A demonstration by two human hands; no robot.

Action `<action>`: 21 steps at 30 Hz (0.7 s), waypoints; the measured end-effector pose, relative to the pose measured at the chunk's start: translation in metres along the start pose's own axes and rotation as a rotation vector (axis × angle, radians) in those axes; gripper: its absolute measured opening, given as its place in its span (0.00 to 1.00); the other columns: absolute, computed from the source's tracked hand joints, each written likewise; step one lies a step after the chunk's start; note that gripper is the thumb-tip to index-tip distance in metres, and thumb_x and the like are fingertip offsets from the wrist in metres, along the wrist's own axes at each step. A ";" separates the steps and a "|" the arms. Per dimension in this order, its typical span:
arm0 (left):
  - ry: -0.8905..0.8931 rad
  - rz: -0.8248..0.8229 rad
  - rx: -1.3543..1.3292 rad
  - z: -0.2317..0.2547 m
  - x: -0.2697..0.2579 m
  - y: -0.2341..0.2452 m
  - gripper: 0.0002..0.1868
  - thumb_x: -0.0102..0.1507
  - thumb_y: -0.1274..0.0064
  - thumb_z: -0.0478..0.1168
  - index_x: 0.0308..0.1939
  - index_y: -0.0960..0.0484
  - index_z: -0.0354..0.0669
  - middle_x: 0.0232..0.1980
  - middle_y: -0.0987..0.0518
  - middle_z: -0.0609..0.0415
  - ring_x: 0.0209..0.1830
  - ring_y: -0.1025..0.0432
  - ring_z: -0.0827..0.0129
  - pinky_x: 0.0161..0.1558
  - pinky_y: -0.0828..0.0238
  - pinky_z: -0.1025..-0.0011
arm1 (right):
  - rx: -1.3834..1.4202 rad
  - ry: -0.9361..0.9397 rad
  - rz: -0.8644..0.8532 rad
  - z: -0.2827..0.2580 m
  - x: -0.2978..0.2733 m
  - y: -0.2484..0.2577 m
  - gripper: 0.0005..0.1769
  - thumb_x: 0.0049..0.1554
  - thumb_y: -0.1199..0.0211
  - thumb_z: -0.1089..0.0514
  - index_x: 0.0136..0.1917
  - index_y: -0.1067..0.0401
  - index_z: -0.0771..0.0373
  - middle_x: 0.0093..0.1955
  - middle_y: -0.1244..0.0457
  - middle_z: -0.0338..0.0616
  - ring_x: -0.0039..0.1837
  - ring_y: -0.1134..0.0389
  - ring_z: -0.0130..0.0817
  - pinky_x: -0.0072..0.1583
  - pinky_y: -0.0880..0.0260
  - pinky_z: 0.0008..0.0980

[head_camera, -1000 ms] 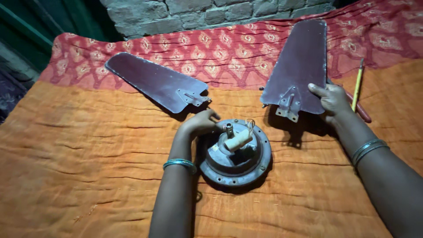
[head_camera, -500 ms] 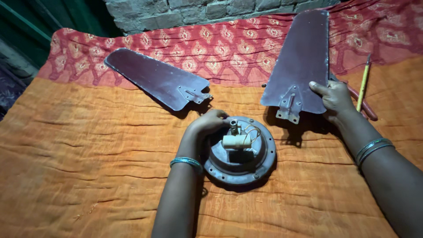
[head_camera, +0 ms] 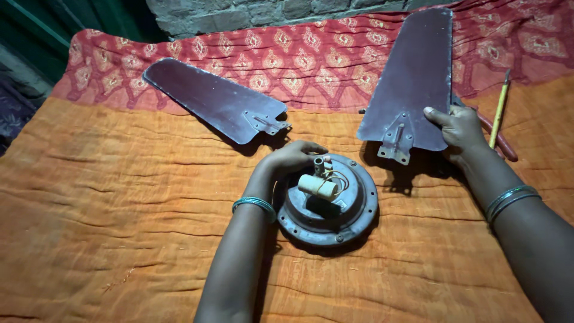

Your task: The person assembles the central hub of an electric fan by inserting a small white plastic piece, applying lubricant, and fitting a cylindrical component. They then attach one fan blade to the hub.

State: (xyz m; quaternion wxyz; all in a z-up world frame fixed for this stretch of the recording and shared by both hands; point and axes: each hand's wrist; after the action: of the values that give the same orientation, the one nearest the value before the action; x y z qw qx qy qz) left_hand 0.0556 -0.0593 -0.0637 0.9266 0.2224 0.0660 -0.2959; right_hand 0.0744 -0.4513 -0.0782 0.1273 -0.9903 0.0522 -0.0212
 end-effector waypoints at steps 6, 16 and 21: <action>-0.007 0.032 -0.030 0.001 -0.013 -0.002 0.29 0.64 0.43 0.49 0.64 0.23 0.34 0.54 0.16 0.48 0.49 0.23 0.71 0.50 0.24 0.71 | 0.037 0.005 -0.010 0.001 0.001 0.000 0.10 0.62 0.36 0.63 0.56 0.28 0.70 0.50 0.31 0.44 0.47 0.27 0.32 0.52 0.24 0.33; -0.047 0.198 -0.004 -0.009 -0.048 -0.014 0.25 0.67 0.46 0.49 0.53 0.17 0.27 0.42 0.15 0.48 0.36 0.25 0.73 0.37 0.26 0.71 | -0.035 0.216 -0.006 0.008 -0.022 -0.019 0.12 0.62 0.37 0.64 0.58 0.26 0.71 0.53 0.30 0.41 0.51 0.29 0.29 0.55 0.28 0.29; 0.069 0.287 0.184 -0.001 -0.064 -0.012 0.28 0.63 0.44 0.57 0.42 0.14 0.30 0.30 0.17 0.51 0.28 0.26 0.72 0.31 0.27 0.69 | -0.052 0.269 0.001 0.018 -0.029 -0.022 0.12 0.62 0.37 0.64 0.58 0.27 0.71 0.52 0.31 0.39 0.50 0.31 0.27 0.53 0.30 0.28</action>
State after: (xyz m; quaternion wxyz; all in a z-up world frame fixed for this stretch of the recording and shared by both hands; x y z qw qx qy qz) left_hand -0.0039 -0.0338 -0.0531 0.9322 0.3235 0.0382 -0.1577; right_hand 0.0484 -0.4224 -0.0908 0.0937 -0.9814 0.0697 -0.1526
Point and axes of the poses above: each hand's wrist, its own x-axis towards the middle knuckle, its own y-axis out of the back of the hand, z = x × y
